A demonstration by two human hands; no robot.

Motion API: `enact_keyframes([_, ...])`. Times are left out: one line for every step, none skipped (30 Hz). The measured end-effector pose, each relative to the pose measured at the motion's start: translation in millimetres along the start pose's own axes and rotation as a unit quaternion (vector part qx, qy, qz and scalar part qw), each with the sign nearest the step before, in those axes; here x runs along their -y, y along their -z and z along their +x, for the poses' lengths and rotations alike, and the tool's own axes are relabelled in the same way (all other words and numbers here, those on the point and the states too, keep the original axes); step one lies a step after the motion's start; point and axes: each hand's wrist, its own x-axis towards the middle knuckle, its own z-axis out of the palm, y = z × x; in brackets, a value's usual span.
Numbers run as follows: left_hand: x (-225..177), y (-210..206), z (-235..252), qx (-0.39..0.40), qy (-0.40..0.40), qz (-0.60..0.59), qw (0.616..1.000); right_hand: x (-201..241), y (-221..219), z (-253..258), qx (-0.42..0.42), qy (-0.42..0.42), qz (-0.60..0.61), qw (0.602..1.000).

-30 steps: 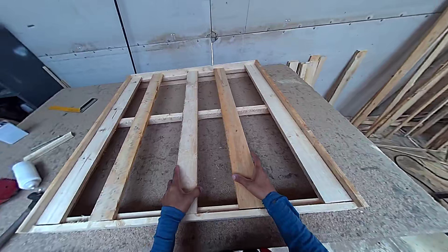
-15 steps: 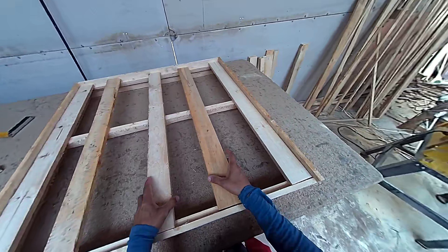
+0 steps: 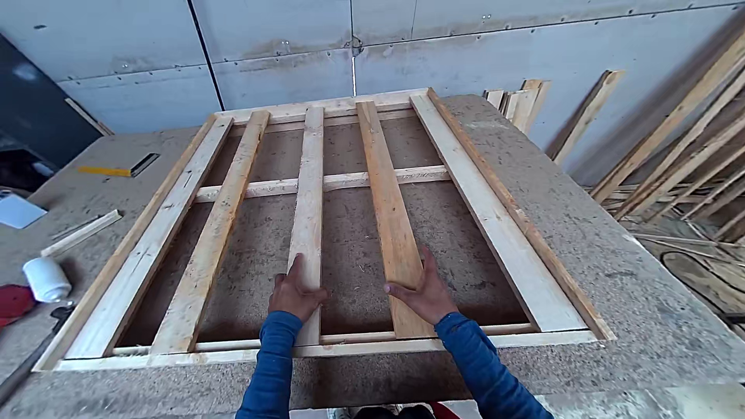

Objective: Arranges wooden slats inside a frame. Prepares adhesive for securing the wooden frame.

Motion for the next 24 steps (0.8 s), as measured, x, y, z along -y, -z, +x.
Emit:
enact_keyframes([-0.7,1.3,-0.8,0.002,0.0,0.001,1.0,0.4,0.6,-0.7,0.0,-0.002,-0.003,1.0])
enact_keyframes([-1.1,3.1,-3.1,0.005,0.0,0.002,1.0,0.4,1.4,-2.3,-0.003,-0.001,-0.006,1.0])
enact_keyframes([0.3,5.8,-7.0,0.006,0.0,0.003,1.0,0.1,1.6,-5.7,-0.005,0.001,-0.006,1.0])
enact_keyframes([3.1,9.2,-9.7,0.005,0.0,0.004,1.0,-0.1,0.8,-8.1,-0.008,0.004,-0.005,1.0])
enact_keyframes([5.3,12.2,-9.5,0.001,-0.001,0.004,1.0,0.4,0.1,-7.7,-0.008,0.006,-0.004,1.0])
enact_keyframes([6.5,13.6,-7.7,-0.004,-0.004,0.003,1.0,1.7,0.6,-6.9,-0.008,0.006,-0.003,1.0])
enact_keyframes([7.0,13.9,-6.5,-0.005,-0.005,0.002,1.0,2.5,1.4,-7.3,-0.008,0.006,-0.002,1.0])
enact_keyframes([7.3,14.0,-6.2,-0.005,-0.004,0.002,1.0,3.4,2.2,-8.4,-0.008,0.007,0.0,1.0])
enact_keyframes([7.3,14.4,-6.9,-0.004,-0.003,0.002,1.0,3.9,2.8,-10.1,-0.01,0.01,0.004,1.0])
enact_keyframes([7.4,14.5,-8.0,-0.003,-0.001,0.002,1.0,4.2,3.3,-12.1,-0.011,0.012,0.006,1.0])
enact_keyframes([7.3,14.6,-7.7,-0.004,0.0,0.002,1.0,4.6,3.2,-12.2,-0.014,0.015,0.005,1.0])
enact_keyframes([6.3,15.1,-6.4,-0.002,0.0,0.003,1.0,4.9,3.0,-11.6,-0.019,0.017,0.004,1.0])
enact_keyframes([5.0,15.6,-5.9,0.004,0.004,0.001,1.0,4.6,3.0,-11.3,-0.021,0.018,0.007,1.0])
enact_keyframes([4.8,15.1,-5.1,0.009,0.005,-0.004,1.0,4.0,3.3,-11.0,-0.021,0.019,0.01,1.0])
enact_keyframes([5.7,14.3,-4.0,0.013,0.003,-0.009,1.0,3.9,3.2,-11.1,-0.022,0.021,0.014,0.999])
enact_keyframes([7.1,13.5,-3.1,0.019,0.001,-0.015,1.0,4.5,2.9,-11.6,-0.023,0.024,0.021,0.999])
enact_keyframes([7.7,13.2,-2.1,0.027,0.004,-0.021,0.999,5.5,2.5,-12.2,-0.024,0.029,0.025,0.999])
enact_keyframes([6.6,13.9,-0.3,0.035,0.01,-0.026,0.999,6.8,2.3,-11.7,-0.025,0.036,0.031,0.999])
enact_keyframes([4.2,15.3,1.8,0.043,0.014,-0.03,0.999,7.7,2.3,-10.7,-0.027,0.042,0.035,0.998])
enact_keyframes([1.8,17.3,1.8,0.053,0.016,-0.038,0.998,8.0,3.0,-10.8,-0.03,0.044,0.036,0.998])
enact_keyframes([0.8,20.6,-0.5,0.062,0.013,-0.051,0.997,7.5,3.5,-11.7,-0.032,0.046,0.037,0.998])
enact_keyframes([2.4,25.1,-3.0,0.067,0.003,-0.066,0.996,6.2,3.1,-13.0,-0.035,0.049,0.037,0.997])
enact_keyframes([6.8,31.4,-4.3,0.068,-0.014,-0.082,0.994,4.4,2.5,-13.7,-0.037,0.054,0.034,0.997])
enact_keyframes([13.5,41.7,-6.0,0.052,-0.036,-0.095,0.993,2.2,1.5,-12.6,-0.041,0.061,0.033,0.997])
